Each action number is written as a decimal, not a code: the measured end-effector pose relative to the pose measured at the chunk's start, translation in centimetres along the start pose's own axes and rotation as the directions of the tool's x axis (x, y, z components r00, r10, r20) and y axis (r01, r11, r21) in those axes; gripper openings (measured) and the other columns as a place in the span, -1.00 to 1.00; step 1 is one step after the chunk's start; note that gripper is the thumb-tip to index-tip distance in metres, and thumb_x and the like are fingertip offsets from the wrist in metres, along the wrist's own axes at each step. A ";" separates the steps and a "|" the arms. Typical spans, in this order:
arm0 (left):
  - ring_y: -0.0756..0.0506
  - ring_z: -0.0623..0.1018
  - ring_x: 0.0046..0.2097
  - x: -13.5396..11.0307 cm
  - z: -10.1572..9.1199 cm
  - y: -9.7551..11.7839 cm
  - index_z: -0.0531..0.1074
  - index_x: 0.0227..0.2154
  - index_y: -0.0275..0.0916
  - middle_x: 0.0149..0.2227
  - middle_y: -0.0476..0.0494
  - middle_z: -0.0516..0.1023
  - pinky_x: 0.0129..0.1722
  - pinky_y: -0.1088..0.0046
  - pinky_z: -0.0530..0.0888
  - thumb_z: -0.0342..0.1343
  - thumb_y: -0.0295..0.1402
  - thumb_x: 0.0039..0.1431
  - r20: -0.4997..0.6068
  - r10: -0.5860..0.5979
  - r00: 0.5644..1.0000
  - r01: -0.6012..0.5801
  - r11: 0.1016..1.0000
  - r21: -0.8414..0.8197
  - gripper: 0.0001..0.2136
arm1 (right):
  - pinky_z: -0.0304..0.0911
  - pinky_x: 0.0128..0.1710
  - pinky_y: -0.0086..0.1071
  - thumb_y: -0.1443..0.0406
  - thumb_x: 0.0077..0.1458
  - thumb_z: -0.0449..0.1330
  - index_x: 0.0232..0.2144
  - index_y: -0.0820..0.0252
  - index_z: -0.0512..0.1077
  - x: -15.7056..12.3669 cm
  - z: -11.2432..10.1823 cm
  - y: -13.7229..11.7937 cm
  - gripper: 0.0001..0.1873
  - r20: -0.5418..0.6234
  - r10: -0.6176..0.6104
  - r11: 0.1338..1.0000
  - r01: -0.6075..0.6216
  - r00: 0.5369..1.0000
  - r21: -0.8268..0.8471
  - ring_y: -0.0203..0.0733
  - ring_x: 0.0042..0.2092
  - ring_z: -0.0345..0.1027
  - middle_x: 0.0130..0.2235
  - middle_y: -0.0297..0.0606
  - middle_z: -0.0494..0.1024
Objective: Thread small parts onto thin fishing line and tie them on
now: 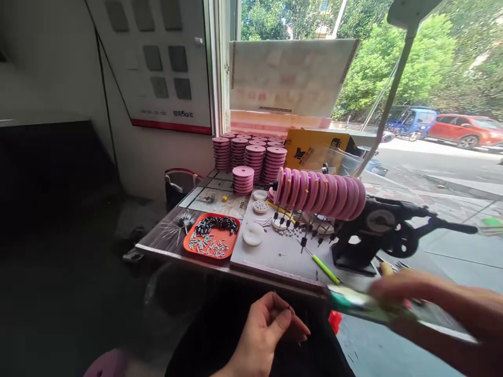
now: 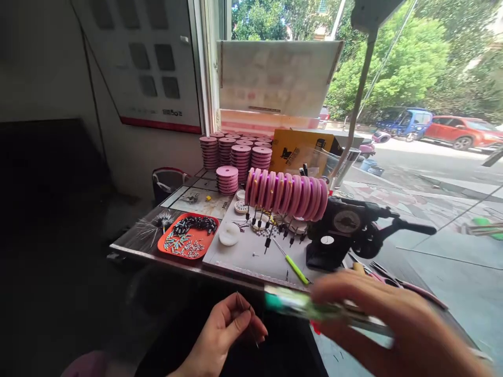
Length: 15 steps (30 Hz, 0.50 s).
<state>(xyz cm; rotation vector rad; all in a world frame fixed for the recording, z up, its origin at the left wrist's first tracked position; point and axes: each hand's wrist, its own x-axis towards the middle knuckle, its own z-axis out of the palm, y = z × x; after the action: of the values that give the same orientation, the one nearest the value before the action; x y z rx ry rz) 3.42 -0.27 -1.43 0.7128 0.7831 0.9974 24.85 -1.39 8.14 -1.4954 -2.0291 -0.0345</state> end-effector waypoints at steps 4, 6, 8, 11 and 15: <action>-0.04 0.49 -0.52 0.8 0.7 -0.5 0.33 -0.55 -0.25 -0.59 -0.11 0.57 -0.41 0.42 0.39 0.27 -0.19 -0.13 0.004 0.020 1.000 -0.020 1.000 0.014 -0.73 | 0.32 -0.25 -0.29 0.34 0.17 0.05 -0.24 0.17 0.42 11.3 6.3 -10.7 -0.84 0.431 -0.209 0.948 0.291 0.878 -0.133 -0.11 -0.22 0.40 -0.28 -0.17 0.52; -0.04 0.48 -0.55 1.3 0.8 -0.6 0.30 -0.57 -0.24 -0.61 -0.10 0.56 -0.44 0.42 0.37 0.28 -0.17 -0.16 -0.001 0.018 1.000 -0.018 1.000 0.021 -0.70 | 0.34 -0.26 -0.26 0.34 0.18 0.10 -0.21 0.29 0.40 16.4 9.4 -12.7 -0.84 0.492 -0.170 0.949 0.277 0.854 -0.152 -0.14 -0.22 0.41 -0.25 -0.16 0.50; -0.05 0.47 -0.57 1.6 0.6 -0.7 0.29 -0.58 -0.23 -0.62 -0.10 0.56 -0.47 0.43 0.36 0.28 -0.14 -0.18 0.007 0.033 0.999 -0.033 0.999 0.029 -0.68 | 0.35 -0.23 -0.22 0.26 0.18 0.12 -0.11 0.27 0.35 19.8 11.7 -12.9 -0.75 0.507 -0.163 0.951 0.273 0.846 -0.149 -0.16 -0.18 0.38 -0.13 -0.20 0.44; -0.06 0.49 -0.55 1.7 0.0 -0.5 0.30 -0.57 -0.23 -0.61 -0.11 0.55 -0.46 0.43 0.37 0.27 -0.11 -0.17 0.024 0.048 0.999 -0.049 0.997 0.056 -0.67 | 0.34 -0.21 -0.21 0.25 0.18 0.12 -0.09 0.26 0.33 20.6 13.1 -12.7 -0.73 0.514 -0.197 0.947 0.298 0.835 -0.121 -0.16 -0.17 0.37 -0.09 -0.20 0.41; -0.08 0.50 -0.50 1.4 -0.6 0.0 0.36 -0.55 -0.27 -0.56 -0.14 0.57 -0.42 0.41 0.39 0.28 -0.14 -0.16 -0.008 0.032 0.999 -0.031 0.996 0.084 -0.69 | 0.24 -0.12 -0.31 0.39 0.19 0.05 -0.21 0.22 0.39 14.6 9.9 -12.9 -0.85 0.460 -0.315 0.921 0.385 0.830 -0.063 -0.14 -0.05 0.29 -0.14 -0.21 0.46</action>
<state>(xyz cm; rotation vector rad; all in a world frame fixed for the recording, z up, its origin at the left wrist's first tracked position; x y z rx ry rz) 3.38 1.12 -2.03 0.7953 0.8284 1.0012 6.52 10.13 11.32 -1.2748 -2.7127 0.0019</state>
